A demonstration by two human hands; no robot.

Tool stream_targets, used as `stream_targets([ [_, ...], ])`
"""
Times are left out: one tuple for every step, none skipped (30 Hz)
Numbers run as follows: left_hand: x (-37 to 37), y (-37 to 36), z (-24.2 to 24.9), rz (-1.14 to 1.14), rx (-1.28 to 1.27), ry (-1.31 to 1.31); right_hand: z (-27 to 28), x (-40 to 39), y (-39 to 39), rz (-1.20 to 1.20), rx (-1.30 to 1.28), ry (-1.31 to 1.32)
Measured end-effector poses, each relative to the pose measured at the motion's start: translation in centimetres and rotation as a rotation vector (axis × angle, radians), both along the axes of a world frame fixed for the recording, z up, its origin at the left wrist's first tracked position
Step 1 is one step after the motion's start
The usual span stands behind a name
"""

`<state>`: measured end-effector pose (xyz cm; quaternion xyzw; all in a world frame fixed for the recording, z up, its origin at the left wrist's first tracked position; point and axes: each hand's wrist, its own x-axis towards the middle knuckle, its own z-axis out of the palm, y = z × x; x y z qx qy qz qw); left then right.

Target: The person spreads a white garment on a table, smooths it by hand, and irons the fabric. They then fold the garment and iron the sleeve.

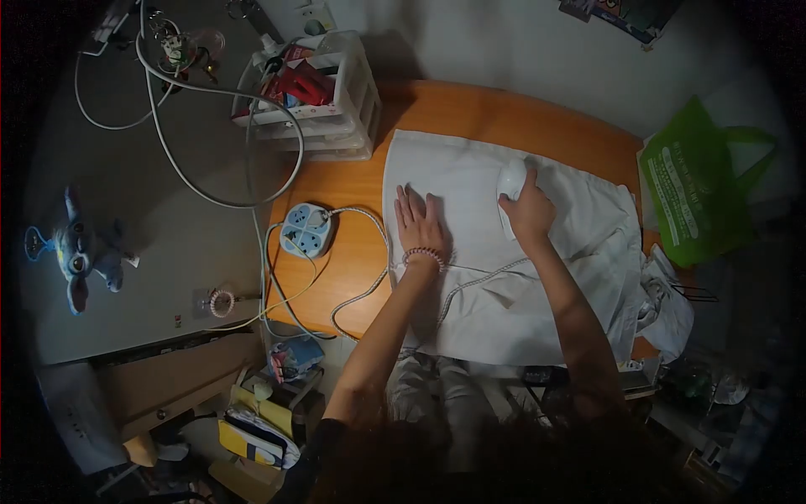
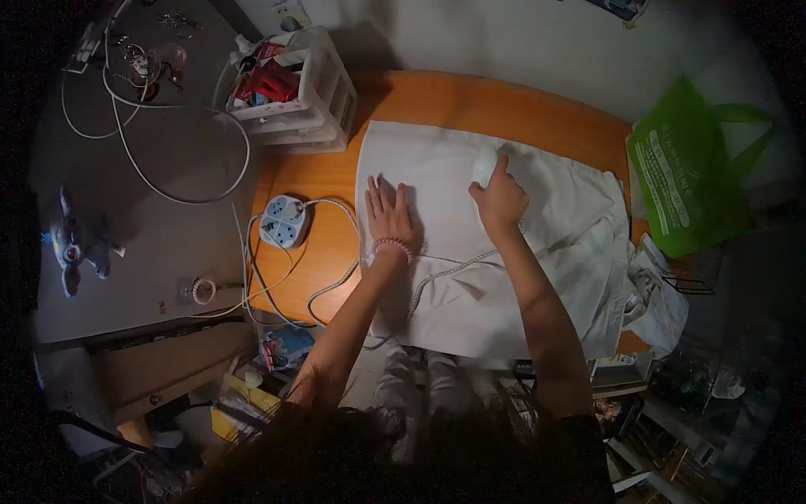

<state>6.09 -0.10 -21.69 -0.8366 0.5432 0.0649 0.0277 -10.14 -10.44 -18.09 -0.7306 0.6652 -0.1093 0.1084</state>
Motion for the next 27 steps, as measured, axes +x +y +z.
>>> stream_targets([
  [0.0, -0.5, -0.8, 0.004, -0.003, 0.001, -0.2, 0.0, 0.0, 0.006, -0.017, 0.010],
  [0.0, -1.1, -2.2, -0.089, -0.229, 0.130, -0.3, -0.1, -0.2, 0.010, -0.037, 0.020],
  [0.0, -1.6, -2.7, -0.182, -0.454, 0.260, -0.1, 0.0, -0.3, 0.011, -0.042, 0.021],
  [-0.1, -2.1, -3.3, -0.183, -0.458, 0.263, 0.0, 0.0, -0.4, 0.014, -0.014, 0.012],
  [-0.1, -2.4, -3.9, -0.205, -0.430, 0.263, 0.0, -0.1, -0.3, 0.014, 0.018, 0.004],
  [-0.2, -2.5, -4.1, -0.228, -0.397, 0.264, 0.0, -0.2, -0.3, 0.008, 0.022, 0.007],
  [-0.3, -2.6, -4.3, -0.231, -0.392, 0.268, 0.1, -0.3, -0.3, 0.013, -0.004, 0.011],
  [-0.2, -2.5, -4.5, -0.232, -0.390, 0.264, 0.1, -0.4, -0.3, 0.015, -0.029, 0.014],
  [-0.1, -2.5, -4.5, -0.231, -0.391, 0.256, 0.0, -0.7, -0.3, 0.011, -0.026, 0.014],
  [0.0, -2.5, -4.5, -0.233, -0.390, 0.256, -0.1, -1.1, -0.6, -0.002, -0.026, 0.024],
  [0.0, -2.5, -4.5, -0.236, -0.392, 0.244, -0.1, -1.6, -0.8, -0.016, -0.027, 0.036],
  [-0.1, -2.5, -4.5, -0.239, -0.395, 0.233, 0.0, -2.0, -0.9, -0.020, -0.026, 0.037],
  [-0.1, -2.5, -4.6, -0.244, -0.395, 0.235, 0.1, -2.5, -1.2, -0.035, -0.016, 0.042],
  [-0.1, -2.5, -4.7, -0.242, -0.403, 0.227, 0.1, -3.1, -1.3, -0.048, -0.004, 0.048],
  [-0.1, -2.5, -4.7, -0.239, -0.411, 0.217, 0.1, -3.7, -1.4, -0.051, -0.002, 0.049],
  [-0.2, -2.5, -4.8, -0.239, -0.409, 0.218, 0.0, -4.2, -1.6, -0.057, -0.014, 0.045],
  [-0.2, -2.6, -4.7, -0.238, -0.405, 0.222, -0.1, -4.6, -1.8, -0.063, -0.027, 0.040],
  [-0.1, -2.6, -4.8, -0.236, -0.401, 0.226, 0.0, -4.8, -1.9, -0.063, -0.026, 0.039],
  [-0.1, -2.5, -4.8, -0.236, -0.398, 0.226, 0.1, -5.0, -1.9, -0.086, -0.016, 0.044],
  [-0.1, -2.6, -4.8, -0.239, -0.410, 0.226, 0.2, -5.2, -2.0, -0.109, -0.007, 0.050],
  [-0.1, -2.5, -4.9, -0.241, -0.423, 0.226, 0.2, -5.4, -2.1, -0.109, -0.005, 0.050],
  [-0.2, -2.4, -4.9, -0.240, -0.422, 0.226, 0.1, -5.5, -2.1, -0.109, -0.015, 0.049],
  [-0.2, -2.4, -4.9, -0.240, -0.418, 0.222, 0.0, -5.5, -2.2, -0.109, -0.027, 0.046],
  [-0.2, -2.5, -4.8, -0.237, -0.418, 0.218, 0.1, -5.3, -2.1, -0.105, -0.031, 0.046],
  [-0.2, -2.9, -4.6, -0.231, -0.428, 0.214, 0.1, -5.1, -2.0, -0.103, -0.028, 0.035],
  [-0.3, -2.7, -4.5, -0.231, -0.414, 0.220, 0.0, -5.1, -1.4, -0.108, -0.014, 0.026],
  [-0.3, -2.6, -4.5, -0.231, -0.402, 0.227, 0.1, -4.5, -0.5, -0.107, -0.015, 0.026],
])
